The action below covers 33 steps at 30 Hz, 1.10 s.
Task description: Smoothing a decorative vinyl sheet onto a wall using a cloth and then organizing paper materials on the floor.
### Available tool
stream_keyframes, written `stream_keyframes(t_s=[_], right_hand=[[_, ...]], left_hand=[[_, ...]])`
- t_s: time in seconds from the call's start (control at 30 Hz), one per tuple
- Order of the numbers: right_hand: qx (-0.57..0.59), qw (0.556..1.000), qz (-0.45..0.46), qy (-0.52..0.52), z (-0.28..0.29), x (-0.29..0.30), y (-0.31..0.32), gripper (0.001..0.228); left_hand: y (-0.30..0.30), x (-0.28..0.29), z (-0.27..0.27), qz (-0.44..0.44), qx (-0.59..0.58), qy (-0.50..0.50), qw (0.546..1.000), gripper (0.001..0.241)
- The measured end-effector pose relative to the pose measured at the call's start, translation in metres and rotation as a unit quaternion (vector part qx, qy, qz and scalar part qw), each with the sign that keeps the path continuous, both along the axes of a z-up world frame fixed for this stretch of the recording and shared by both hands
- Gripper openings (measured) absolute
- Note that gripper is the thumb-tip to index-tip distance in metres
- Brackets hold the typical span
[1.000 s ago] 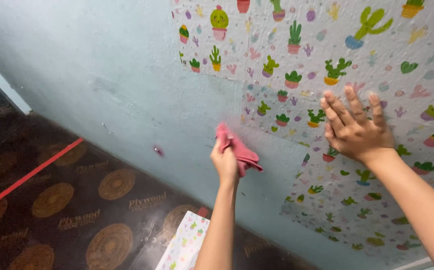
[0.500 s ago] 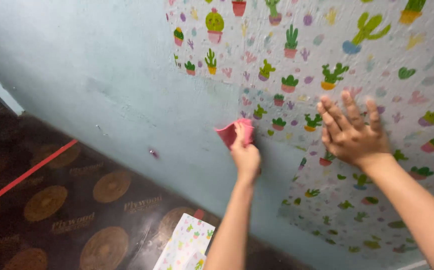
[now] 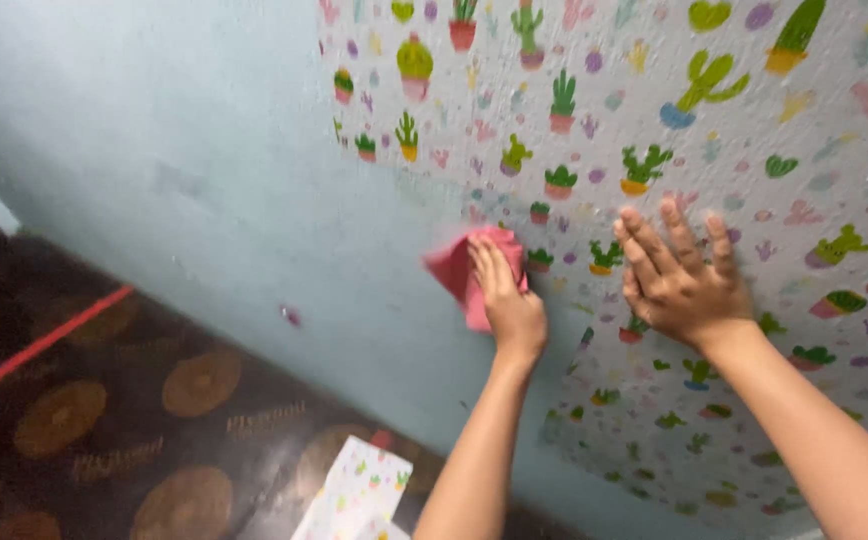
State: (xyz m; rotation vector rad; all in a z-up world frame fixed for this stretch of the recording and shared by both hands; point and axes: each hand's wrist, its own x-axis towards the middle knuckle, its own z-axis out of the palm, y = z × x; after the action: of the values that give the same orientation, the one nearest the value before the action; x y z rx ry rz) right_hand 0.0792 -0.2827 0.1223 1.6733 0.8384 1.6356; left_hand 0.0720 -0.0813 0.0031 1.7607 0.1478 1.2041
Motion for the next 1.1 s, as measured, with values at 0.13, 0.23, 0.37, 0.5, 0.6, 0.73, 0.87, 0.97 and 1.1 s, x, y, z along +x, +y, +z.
stream_keyframes(t_s=[0.13, 0.23, 0.37, 0.5, 0.6, 0.73, 0.87, 0.97, 1.1], right_hand=[[0.003, 1.000, -0.019, 0.004, 0.002, -0.004, 0.000, 0.061], [0.008, 1.000, -0.015, -0.005, 0.002, -0.004, 0.000, 0.061], [0.005, 1.000, -0.019, 0.002, 0.002, -0.004, 0.000, 0.061], [0.003, 1.000, -0.008, 0.004, 0.002, -0.003, -0.001, 0.062], [-0.005, 0.999, -0.036, -0.011, 0.005, -0.003, 0.000, 0.065], [0.001, 1.000, -0.014, -0.004, 0.005, -0.006, -0.001, 0.061], [0.041, 0.999, 0.016, -0.003, -0.004, 0.003, 0.005, 0.063], [0.072, 0.996, 0.049, -0.006, -0.008, 0.003, 0.009, 0.066], [0.077, 0.994, 0.071, 0.004, -0.007, 0.008, 0.008, 0.064]], left_hand=[[0.034, -0.047, 0.034, -0.102, -0.137, 0.008, 0.985, 0.092], [0.039, -0.050, 0.021, 0.014, -0.338, 0.003, 0.941, 0.068], [-0.005, -0.023, 0.006, 0.031, -0.034, -0.037, 0.998, 0.091], [-0.014, -0.011, -0.001, 0.032, 0.055, 0.003, 0.998, 0.099], [0.012, -0.022, 0.001, -0.041, 0.050, -0.038, 0.997, 0.096], [0.051, -0.051, 0.027, -0.124, -0.211, -0.019, 0.969, 0.077], [0.031, -0.049, 0.025, 0.048, -0.255, -0.046, 0.965, 0.068], [0.002, -0.016, -0.010, 0.066, -0.050, -0.052, 0.995, 0.082], [0.002, 0.006, -0.032, 0.082, 0.035, -0.038, 0.995, 0.094]])
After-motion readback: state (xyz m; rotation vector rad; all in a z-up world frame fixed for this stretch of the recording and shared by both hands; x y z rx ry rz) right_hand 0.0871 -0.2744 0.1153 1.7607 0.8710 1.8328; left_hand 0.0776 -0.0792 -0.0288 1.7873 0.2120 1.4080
